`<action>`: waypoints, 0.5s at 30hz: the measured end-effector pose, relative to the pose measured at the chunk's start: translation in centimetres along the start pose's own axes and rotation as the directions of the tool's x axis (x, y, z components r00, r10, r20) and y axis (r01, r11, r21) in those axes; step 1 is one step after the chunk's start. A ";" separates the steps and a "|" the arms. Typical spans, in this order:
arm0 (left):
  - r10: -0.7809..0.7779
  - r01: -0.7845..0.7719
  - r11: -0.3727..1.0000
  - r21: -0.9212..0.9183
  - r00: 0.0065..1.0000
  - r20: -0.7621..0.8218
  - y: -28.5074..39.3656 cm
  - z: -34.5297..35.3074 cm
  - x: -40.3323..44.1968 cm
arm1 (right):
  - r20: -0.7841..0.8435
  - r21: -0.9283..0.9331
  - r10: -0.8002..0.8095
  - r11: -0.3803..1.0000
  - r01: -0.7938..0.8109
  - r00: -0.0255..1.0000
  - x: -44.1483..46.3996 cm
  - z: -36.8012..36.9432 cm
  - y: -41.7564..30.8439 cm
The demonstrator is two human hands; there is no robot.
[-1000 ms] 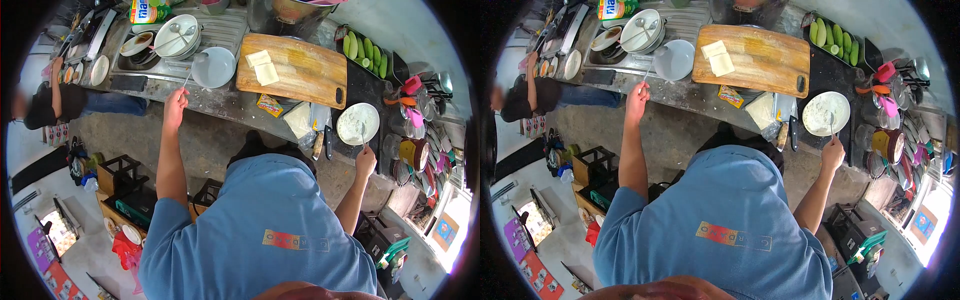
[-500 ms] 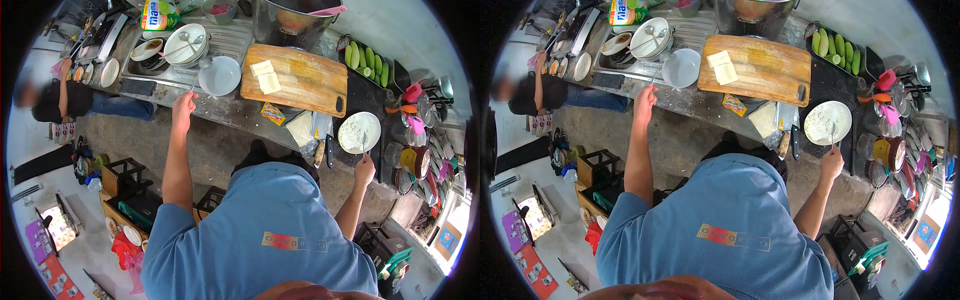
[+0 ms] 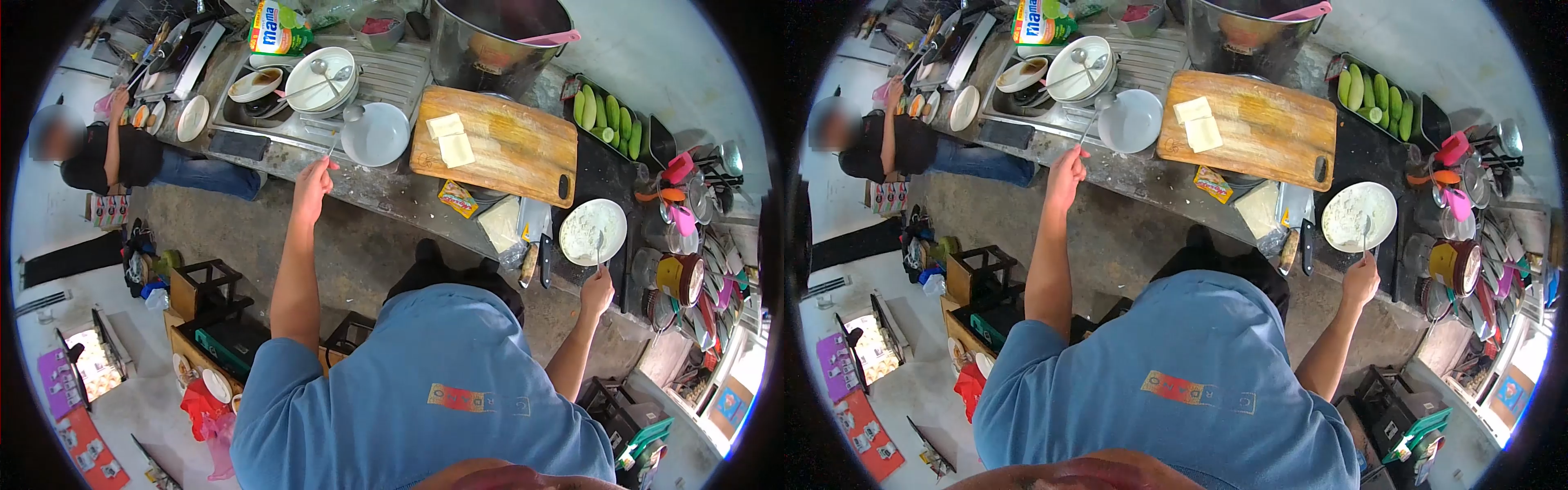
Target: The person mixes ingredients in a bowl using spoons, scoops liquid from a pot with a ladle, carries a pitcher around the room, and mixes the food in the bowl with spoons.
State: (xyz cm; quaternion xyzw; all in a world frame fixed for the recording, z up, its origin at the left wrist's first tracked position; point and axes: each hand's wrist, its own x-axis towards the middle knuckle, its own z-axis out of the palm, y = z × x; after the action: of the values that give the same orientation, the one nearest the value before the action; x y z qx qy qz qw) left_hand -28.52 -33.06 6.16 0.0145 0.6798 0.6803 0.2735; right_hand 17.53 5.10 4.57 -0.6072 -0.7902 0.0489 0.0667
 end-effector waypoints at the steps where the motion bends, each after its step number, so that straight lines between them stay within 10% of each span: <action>1: -0.013 0.013 1.000 -0.017 1.000 0.009 0.1 0.0 -0.1 | 0.002 0.003 -0.001 1.000 0.001 1.000 -0.1 0.1 -0.1; 15: -0.018 0.080 0.923 -0.377 0.986 0.166 2.2 -0.7 -2.3 | -0.091 0.157 0.135 0.980 -0.119 0.987 -1.2 -0.7 0.8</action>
State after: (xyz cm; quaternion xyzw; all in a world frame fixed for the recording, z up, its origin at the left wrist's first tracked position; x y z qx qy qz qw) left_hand -27.58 -34.48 8.94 -0.0020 0.5102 0.7893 0.3415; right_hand 18.69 4.15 5.08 -0.6513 -0.7394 0.0820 0.1495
